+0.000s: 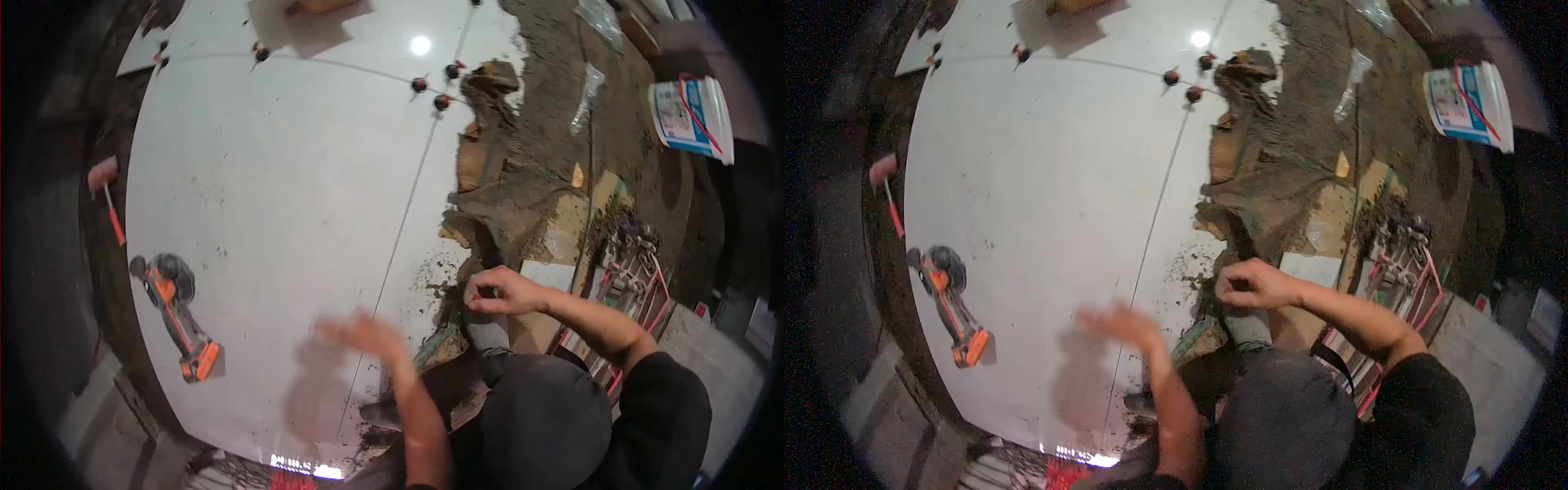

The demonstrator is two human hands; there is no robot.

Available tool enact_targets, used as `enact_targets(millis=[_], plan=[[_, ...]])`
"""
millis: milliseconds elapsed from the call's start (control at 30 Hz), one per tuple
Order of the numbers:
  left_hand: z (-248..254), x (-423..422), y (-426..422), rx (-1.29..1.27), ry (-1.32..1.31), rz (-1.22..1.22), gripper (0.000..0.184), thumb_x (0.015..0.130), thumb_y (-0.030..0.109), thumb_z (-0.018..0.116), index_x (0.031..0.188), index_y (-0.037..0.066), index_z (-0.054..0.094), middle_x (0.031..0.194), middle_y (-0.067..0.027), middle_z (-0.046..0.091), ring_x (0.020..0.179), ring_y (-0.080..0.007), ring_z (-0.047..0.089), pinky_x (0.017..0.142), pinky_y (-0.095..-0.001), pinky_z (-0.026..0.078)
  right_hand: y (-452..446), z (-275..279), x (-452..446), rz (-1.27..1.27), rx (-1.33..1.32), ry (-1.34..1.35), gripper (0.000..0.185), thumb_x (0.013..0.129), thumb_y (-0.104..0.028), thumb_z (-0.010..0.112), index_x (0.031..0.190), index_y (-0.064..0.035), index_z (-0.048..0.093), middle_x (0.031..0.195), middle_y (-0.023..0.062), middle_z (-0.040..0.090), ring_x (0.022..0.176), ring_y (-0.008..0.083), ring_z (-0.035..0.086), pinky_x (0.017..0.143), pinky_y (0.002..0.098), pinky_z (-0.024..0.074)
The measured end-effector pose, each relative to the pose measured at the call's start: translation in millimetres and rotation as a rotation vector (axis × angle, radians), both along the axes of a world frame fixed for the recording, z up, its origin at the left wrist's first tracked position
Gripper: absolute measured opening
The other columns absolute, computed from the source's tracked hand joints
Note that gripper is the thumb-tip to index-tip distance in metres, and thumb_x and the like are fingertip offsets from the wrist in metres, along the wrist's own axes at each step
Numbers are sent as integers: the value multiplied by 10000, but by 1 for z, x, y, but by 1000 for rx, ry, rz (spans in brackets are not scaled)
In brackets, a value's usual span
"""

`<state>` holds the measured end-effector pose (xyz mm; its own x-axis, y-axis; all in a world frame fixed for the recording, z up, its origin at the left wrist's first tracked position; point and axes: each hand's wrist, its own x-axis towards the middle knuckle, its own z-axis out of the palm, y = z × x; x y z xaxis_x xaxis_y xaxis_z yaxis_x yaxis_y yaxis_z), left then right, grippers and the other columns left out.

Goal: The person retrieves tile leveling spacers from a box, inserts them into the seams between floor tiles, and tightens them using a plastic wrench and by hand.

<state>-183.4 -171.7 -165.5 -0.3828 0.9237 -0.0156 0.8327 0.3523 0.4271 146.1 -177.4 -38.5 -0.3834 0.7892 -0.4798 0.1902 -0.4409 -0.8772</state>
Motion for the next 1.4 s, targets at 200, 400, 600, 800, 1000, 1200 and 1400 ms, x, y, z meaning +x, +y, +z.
enact_targets(millis=[200,400,600,800,1000,1200,1400], plan=[[55,-84,57,239,18,211,620,1269,407,488,1698,-39,516,1647,-289,583,1498,-442,578,1271,-580,459,53,-15,-13,-110,174,-15,201,1058,-205,819,1093,-26,736,952,92,731,897,244,708,871,411,580],[116,51,122,-526,-904,-478,359,1224,305,654,1352,-17,747,1162,-87,791,1000,-173,724,897,-338,606,81,-14,-48,-189,346,-104,290,1024,-227,874,1159,0,753,996,155,802,917,293,785,846,432,606],[94,54,120,-476,-986,-193,296,1218,322,657,1189,47,763,889,-18,732,649,-28,535,535,-216,384,105,-61,-25,-165,719,-716,683,1100,-486,737,1558,13,648,1573,283,695,1486,403,671,1238,518,538],[109,-5,136,-591,-834,-331,333,1237,330,610,1130,42,740,810,0,703,618,-41,519,559,-230,411,129,-79,-4,-45,708,-1111,980,1145,-625,575,1714,152,394,1856,362,304,1778,462,221,1471,566,127],[105,-29,155,-614,-964,-251,442,1250,350,519,1374,-6,749,1046,-44,764,823,-52,598,665,-238,478,32,-74,-66,388,865,-384,794,1102,-520,710,1645,39,560,1618,266,639,1640,475,486,1432,556,305],[126,44,142,-814,-1143,-393,574,1259,390,540,1676,-3,578,1224,-122,793,934,-111,693,830,-272,572,68,-16,-57,-351,393,-182,374,1060,-356,842,1221,-22,790,1150,181,791,968,401,764,842,507,597],[121,96,139,-715,-1290,-362,537,1253,340,591,1656,-14,609,1030,15,740,822,-38,582,717,-225,474,77,-19,-29,-412,289,-108,300,1061,-269,860,1204,-8,820,1006,184,832,948,319,817,870,432,626]])
